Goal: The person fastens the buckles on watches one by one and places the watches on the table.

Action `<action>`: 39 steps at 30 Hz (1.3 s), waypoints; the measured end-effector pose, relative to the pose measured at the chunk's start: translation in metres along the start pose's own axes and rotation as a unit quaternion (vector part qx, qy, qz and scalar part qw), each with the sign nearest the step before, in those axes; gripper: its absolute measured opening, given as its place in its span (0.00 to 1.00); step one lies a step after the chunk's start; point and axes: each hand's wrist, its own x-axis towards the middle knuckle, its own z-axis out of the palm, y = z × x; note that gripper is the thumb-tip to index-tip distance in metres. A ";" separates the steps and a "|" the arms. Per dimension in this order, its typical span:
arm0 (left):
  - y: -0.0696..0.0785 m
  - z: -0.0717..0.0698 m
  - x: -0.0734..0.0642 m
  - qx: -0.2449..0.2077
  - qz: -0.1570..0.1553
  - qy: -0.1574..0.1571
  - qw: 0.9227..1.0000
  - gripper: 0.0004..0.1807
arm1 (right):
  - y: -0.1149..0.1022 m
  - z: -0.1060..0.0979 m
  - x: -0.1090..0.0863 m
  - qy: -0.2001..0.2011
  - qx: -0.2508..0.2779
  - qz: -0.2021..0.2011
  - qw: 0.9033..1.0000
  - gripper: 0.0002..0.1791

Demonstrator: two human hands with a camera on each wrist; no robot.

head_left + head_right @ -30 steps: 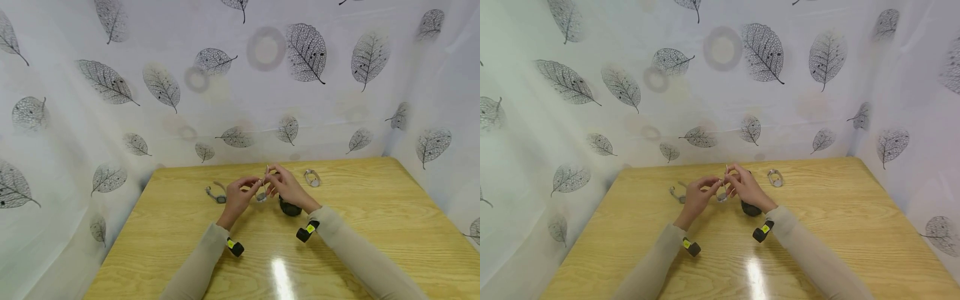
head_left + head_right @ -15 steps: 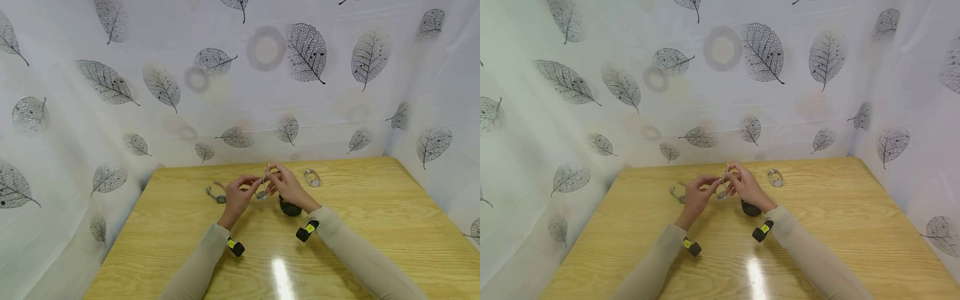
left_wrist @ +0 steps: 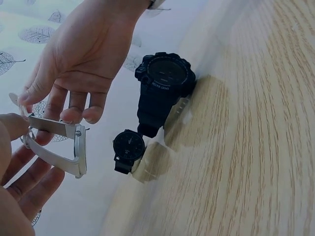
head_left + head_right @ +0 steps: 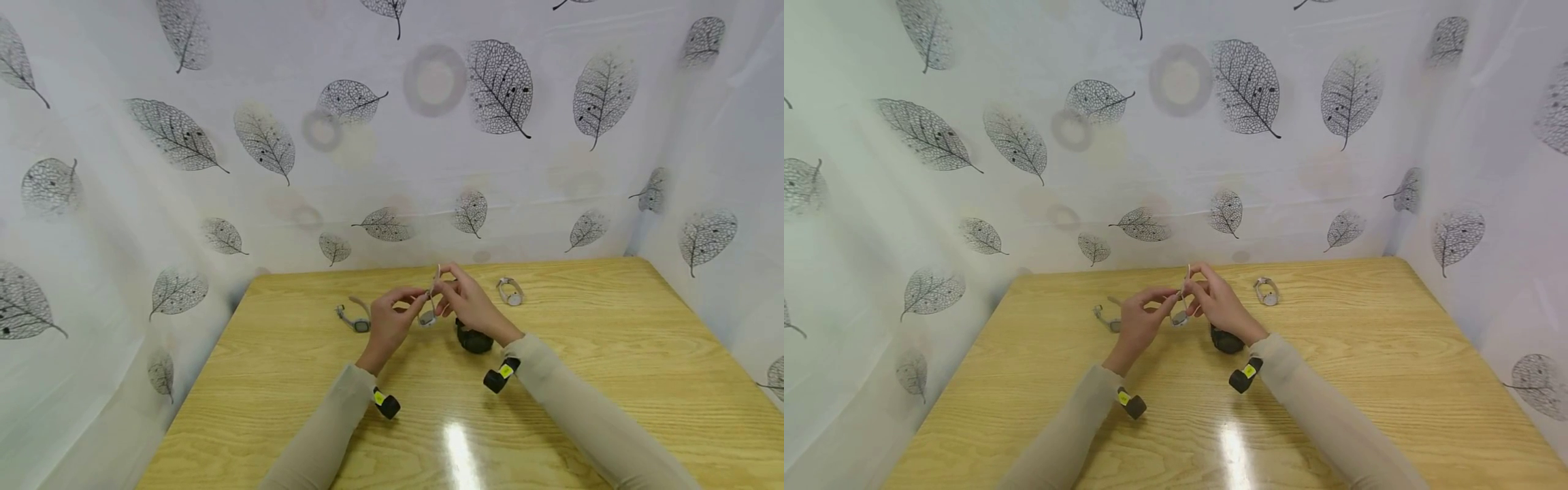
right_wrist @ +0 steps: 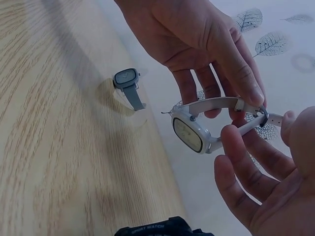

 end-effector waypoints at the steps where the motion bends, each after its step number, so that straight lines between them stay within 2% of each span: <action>1: 0.000 0.000 0.000 0.001 0.001 0.001 1.000 0.07 | 0.000 0.000 0.000 0.001 0.001 0.002 1.000 0.13; 12: 0.001 0.007 0.000 0.010 0.019 0.026 0.999 0.07 | 0.002 0.004 0.004 0.007 0.010 0.000 1.000 0.12; 15: 0.006 0.008 -0.001 0.014 0.020 0.031 0.999 0.07 | 0.001 0.004 0.003 0.007 0.016 -0.002 1.000 0.12; 20: 0.024 0.005 -0.002 0.015 0.026 0.026 0.999 0.06 | 0.002 0.004 0.003 0.004 0.026 -0.003 1.000 0.12; 23: 0.026 0.004 -0.001 0.020 0.037 0.022 0.999 0.06 | 0.002 0.004 0.003 0.001 0.027 -0.005 1.000 0.12; 26: 0.025 0.004 -0.001 0.022 0.042 0.023 0.999 0.06 | 0.001 0.003 0.003 0.003 0.015 -0.010 1.000 0.12; 32: 0.030 0.004 -0.002 0.021 0.026 0.026 0.999 0.06 | -0.001 0.000 0.004 0.012 -0.027 -0.025 0.999 0.12; 39: 0.036 0.002 -0.002 0.034 0.033 0.024 0.999 0.05 | 0.000 -0.001 0.005 0.009 -0.035 -0.025 0.999 0.10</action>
